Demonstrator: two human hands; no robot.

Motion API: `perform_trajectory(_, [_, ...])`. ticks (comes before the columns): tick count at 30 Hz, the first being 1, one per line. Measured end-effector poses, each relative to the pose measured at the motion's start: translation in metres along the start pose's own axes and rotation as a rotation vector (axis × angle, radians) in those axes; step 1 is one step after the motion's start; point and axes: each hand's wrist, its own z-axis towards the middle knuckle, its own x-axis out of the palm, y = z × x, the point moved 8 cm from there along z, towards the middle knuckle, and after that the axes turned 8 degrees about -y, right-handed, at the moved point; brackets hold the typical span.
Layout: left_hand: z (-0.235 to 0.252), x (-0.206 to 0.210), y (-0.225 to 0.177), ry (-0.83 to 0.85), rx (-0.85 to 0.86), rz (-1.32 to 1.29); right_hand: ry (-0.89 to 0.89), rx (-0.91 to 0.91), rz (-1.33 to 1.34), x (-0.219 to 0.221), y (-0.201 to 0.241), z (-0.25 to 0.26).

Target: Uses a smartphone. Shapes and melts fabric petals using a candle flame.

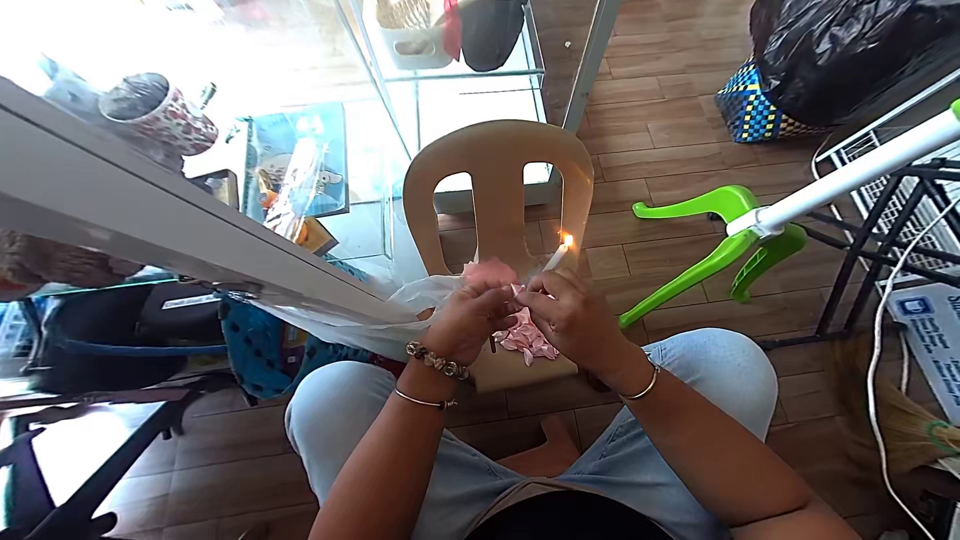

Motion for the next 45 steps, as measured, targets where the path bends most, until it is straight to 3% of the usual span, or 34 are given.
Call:
perform_trajectory(8, [-0.003,-0.004,-0.006,0.033,0.093,-0.027,0.003,0.046,-0.006,0.001,0.002,0.007])
perform_trajectory(11, [-0.005,-0.008,-0.009,0.002,0.138,-0.045,0.013,0.269,0.235,-0.001,-0.012,0.009])
perform_trajectory(14, [-0.006,-0.012,-0.011,-0.013,0.182,-0.041,0.033,0.602,0.529,-0.002,-0.029,0.008])
perform_trajectory(20, [-0.008,-0.016,-0.015,-0.075,0.233,-0.043,0.113,1.091,1.048,0.034,-0.030,-0.008])
perform_trajectory(25, [-0.011,-0.016,-0.019,-0.084,0.249,-0.033,0.067,1.335,1.200,0.045,-0.027,-0.015])
perform_trajectory(29, [-0.011,-0.016,-0.018,-0.076,0.245,-0.025,0.049,1.403,1.231,0.048,-0.030,-0.019])
perform_trajectory(31, [-0.010,-0.015,-0.016,-0.047,0.196,0.026,0.008,1.266,1.105,0.041,-0.034,-0.014])
perform_trajectory(35, [-0.014,-0.006,-0.010,0.042,0.038,0.095,-0.156,0.416,0.424,0.002,-0.023,0.013])
perform_trajectory(37, [-0.016,-0.004,-0.010,0.071,0.024,0.035,-0.220,0.088,0.180,-0.008,-0.006,0.015])
perform_trajectory(40, [-0.015,-0.006,-0.011,0.093,0.034,-0.067,-0.233,-0.116,0.041,-0.013,0.007,0.009])
perform_trajectory(45, [-0.013,-0.007,-0.013,0.077,0.046,-0.091,-0.217,-0.249,-0.006,-0.014,0.008,-0.002])
